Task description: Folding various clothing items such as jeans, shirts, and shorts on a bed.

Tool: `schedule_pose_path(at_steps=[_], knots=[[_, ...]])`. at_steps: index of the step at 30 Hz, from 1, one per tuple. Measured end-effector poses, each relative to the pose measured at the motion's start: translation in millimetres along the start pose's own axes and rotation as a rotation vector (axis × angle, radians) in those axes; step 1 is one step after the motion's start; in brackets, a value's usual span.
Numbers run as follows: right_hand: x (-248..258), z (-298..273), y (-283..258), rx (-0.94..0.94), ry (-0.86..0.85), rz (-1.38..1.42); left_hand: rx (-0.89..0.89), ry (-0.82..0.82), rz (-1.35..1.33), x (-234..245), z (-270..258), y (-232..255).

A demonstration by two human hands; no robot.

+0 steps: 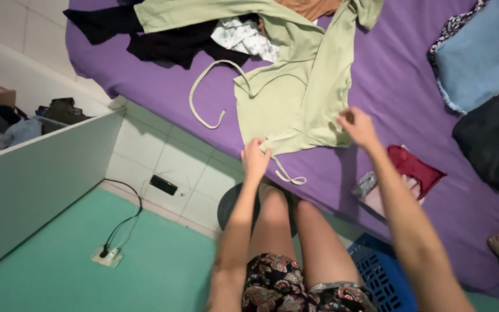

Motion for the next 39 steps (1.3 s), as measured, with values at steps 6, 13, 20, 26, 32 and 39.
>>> schedule_pose_path(at_steps=[6, 13, 20, 26, 32, 39], knots=[[-9.7, -28.9, -4.4, -0.177, 0.303, 0.065, 0.057, 0.114, 0.294, -1.4, -10.5, 9.0], [-19.0, 21.1, -27.6, 0.164, 0.405, 0.192, 0.009, 0.075, 0.090, -10.5, 5.4, -11.6], [-25.7, 39.9, 6.4, -0.052, 0.466, 0.231, 0.085, -0.029, -0.109, -17.1, 11.6, -56.0], [-22.5, 34.6, 16.5, -0.020, 0.392, 0.384, -0.043, -0.038, -0.065, -6.6, 15.4, -54.4], [-24.3, 26.8, 9.2, 0.099, 0.197, 0.793, -0.132, 0.086, -0.301, 21.3, 31.8, -26.4], [-27.7, 36.5, -9.8, -0.193, -0.129, 0.646, 0.033, -0.070, -0.243, 24.0, 40.1, -8.1]])
Point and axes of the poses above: each hand's wrist, its own z-axis towards the middle knuckle, its own x-axis out of the back of the hand, y = z × x, the point moved 8 cm from there along z, towards the middle knuckle, and after that the axes turned 12 degrees about -x, right-handed, at the moved point
